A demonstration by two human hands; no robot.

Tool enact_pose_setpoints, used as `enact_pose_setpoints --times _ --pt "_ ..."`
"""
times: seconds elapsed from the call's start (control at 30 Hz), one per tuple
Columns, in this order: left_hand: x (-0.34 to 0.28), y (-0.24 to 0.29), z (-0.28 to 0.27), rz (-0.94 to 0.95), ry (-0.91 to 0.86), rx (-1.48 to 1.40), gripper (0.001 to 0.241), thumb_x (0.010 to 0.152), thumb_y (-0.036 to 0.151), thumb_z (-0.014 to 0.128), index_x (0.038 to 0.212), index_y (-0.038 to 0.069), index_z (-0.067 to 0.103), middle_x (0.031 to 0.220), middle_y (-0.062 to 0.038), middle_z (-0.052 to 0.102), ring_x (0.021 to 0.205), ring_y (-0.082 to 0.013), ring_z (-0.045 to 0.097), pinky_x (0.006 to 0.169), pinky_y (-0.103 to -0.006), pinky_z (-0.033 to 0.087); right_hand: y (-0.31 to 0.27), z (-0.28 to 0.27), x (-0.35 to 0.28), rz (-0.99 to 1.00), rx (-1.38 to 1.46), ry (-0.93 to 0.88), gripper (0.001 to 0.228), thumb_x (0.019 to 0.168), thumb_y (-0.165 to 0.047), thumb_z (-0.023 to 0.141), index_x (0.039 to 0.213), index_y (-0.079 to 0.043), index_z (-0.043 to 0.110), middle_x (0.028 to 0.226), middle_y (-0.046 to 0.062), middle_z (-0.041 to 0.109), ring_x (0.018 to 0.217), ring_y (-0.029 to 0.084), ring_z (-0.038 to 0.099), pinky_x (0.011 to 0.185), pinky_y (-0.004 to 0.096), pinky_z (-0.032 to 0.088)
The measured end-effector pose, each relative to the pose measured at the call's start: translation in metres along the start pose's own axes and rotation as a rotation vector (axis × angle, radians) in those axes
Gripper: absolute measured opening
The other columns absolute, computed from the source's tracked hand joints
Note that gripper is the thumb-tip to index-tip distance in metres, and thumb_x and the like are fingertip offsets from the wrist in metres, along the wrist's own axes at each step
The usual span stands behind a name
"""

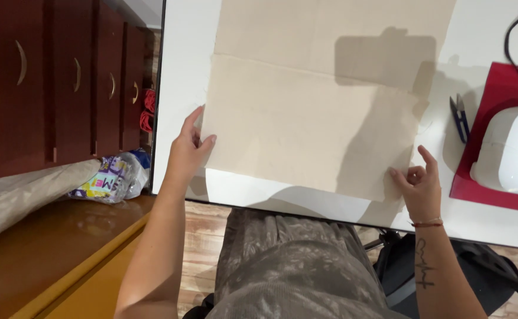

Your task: The person lays out pieces of light-colored fabric on a white table and smooths them flat. They then use straight pins to secure the fabric layers together, placing pins along the edges and across the center of the material.

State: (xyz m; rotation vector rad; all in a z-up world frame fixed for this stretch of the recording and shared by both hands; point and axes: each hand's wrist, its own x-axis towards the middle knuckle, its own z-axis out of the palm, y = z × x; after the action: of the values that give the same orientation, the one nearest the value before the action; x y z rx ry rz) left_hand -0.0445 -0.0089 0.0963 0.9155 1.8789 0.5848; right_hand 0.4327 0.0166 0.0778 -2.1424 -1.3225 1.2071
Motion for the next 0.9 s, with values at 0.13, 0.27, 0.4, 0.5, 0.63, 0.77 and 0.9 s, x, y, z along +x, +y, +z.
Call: enact_pose_setpoints --times 0.13,0.27,0.4,0.5,0.63,0.77,0.9 --pt "-0.003 0.002 0.002 -0.007 0.007 0.033 0.068 0.097 0.017 0.063 0.159 0.026 0.039 0.075 0.003 0.039 0.066 -0.0116 0.041 0.069 -0.0262 0.04 0.006 0.002 -0.001 0.012 -0.005 0.033 0.076 0.092 -0.024 0.074 0.158 -0.013 0.039 0.092 0.006 0.06 0.082 0.016 0.06 0.074 0.032 0.051" --pt "0.0 -0.01 0.005 0.066 0.029 0.078 0.064 0.097 0.016 0.066 0.156 0.023 0.043 0.082 0.001 0.043 0.069 -0.0128 0.043 0.073 -0.0269 0.043 0.01 0.003 -0.001 0.006 0.004 0.037 0.076 0.091 -0.023 0.075 0.157 -0.014 0.04 0.093 0.006 0.06 0.083 0.016 0.062 0.076 0.031 0.05" --pt "0.004 -0.016 0.009 0.078 0.062 0.106 0.063 0.095 0.015 0.069 0.153 0.022 0.048 0.083 0.001 0.047 0.072 -0.0133 0.046 0.076 -0.0274 0.046 0.004 0.003 -0.005 0.007 -0.03 0.05 0.075 0.091 -0.024 0.075 0.157 -0.013 0.04 0.093 0.007 0.06 0.082 0.017 0.061 0.074 0.034 0.051" --pt "0.008 -0.023 0.013 0.11 0.083 0.157 0.06 0.094 0.015 0.07 0.151 0.021 0.05 0.083 0.0 0.049 0.074 -0.0148 0.048 0.077 -0.0291 0.047 0.011 0.002 -0.004 -0.081 -0.157 0.072 0.073 0.091 -0.025 0.075 0.156 -0.012 0.042 0.093 0.009 0.066 0.083 0.022 0.064 0.077 0.04 0.052" --pt "0.018 -0.041 0.018 0.135 0.108 0.26 0.045 0.097 0.017 0.071 0.141 0.02 0.062 0.104 -0.013 0.069 0.097 -0.0271 0.069 0.09 -0.0393 0.058 0.035 -0.001 -0.001 -0.113 -0.247 0.051 0.078 0.094 -0.024 0.078 0.16 -0.01 0.039 0.095 0.019 0.069 0.092 0.036 0.07 0.091 0.052 0.055" --pt "0.019 -0.046 0.021 0.117 0.125 0.235 0.041 0.097 0.016 0.071 0.138 0.021 0.065 0.106 -0.011 0.068 0.1 -0.0248 0.068 0.092 -0.0361 0.057 0.042 -0.001 0.001 -0.079 -0.256 0.04 0.078 0.093 -0.025 0.078 0.16 -0.013 0.039 0.093 0.017 0.07 0.089 0.034 0.07 0.087 0.048 0.055" --pt "0.018 -0.05 0.022 0.101 0.132 0.22 0.04 0.098 0.016 0.072 0.137 0.021 0.066 0.11 -0.01 0.067 0.104 -0.0237 0.068 0.095 -0.0351 0.056 0.042 -0.003 0.003 -0.084 -0.209 0.045 0.076 0.094 -0.019 0.079 0.16 -0.011 0.04 0.094 0.019 0.069 0.088 0.036 0.07 0.085 0.048 0.056"
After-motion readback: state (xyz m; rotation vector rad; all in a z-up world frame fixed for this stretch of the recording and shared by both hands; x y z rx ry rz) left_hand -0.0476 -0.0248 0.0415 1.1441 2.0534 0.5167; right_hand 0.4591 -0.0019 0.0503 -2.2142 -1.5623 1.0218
